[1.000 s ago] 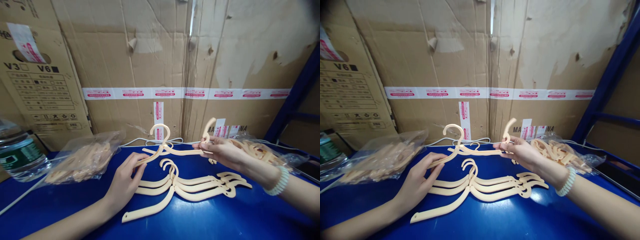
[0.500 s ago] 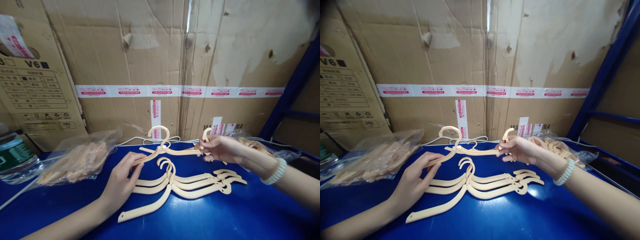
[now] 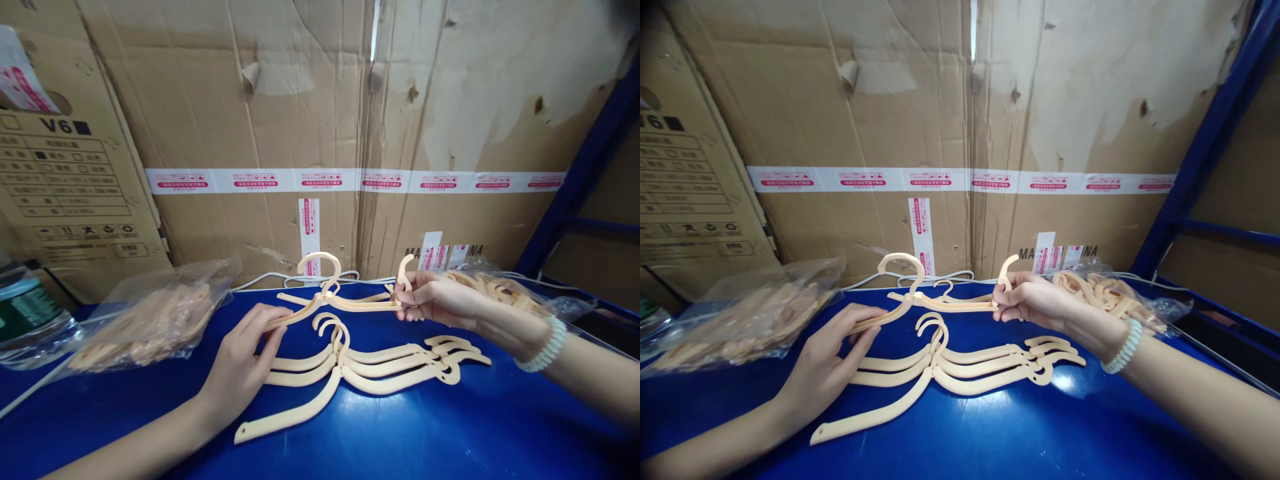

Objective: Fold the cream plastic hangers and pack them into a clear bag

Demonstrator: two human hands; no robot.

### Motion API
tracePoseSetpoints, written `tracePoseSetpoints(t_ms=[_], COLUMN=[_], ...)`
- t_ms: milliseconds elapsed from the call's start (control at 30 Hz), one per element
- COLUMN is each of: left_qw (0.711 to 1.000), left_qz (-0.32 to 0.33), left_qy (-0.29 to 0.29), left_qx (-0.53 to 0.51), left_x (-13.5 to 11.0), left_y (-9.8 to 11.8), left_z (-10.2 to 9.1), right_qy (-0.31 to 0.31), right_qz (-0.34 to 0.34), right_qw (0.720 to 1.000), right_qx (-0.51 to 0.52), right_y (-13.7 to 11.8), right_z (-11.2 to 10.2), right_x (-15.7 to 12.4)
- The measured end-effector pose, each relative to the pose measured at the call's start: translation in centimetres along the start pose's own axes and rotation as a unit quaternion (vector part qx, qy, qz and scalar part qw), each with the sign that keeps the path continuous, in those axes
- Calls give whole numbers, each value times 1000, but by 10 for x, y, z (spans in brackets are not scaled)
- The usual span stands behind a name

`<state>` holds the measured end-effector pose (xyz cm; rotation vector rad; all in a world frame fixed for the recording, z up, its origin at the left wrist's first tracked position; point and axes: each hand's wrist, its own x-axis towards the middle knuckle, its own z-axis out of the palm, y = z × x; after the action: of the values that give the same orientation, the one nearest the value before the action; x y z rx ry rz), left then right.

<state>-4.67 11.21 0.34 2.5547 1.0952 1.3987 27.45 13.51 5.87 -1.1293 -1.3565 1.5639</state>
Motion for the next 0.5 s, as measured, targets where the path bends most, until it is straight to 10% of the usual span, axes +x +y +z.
tracePoseSetpoints(t_ms=[500], left_qw=[996], left_qz=[-4], left_qy=[-74], left_qx=[48], left_x=[-3], left_y=[21], left_z=[-28], right_qy=[133], right_qz=[-134], right_qw=[981], right_qx=[46], right_y=[2], right_z=[1], right_x=[-41])
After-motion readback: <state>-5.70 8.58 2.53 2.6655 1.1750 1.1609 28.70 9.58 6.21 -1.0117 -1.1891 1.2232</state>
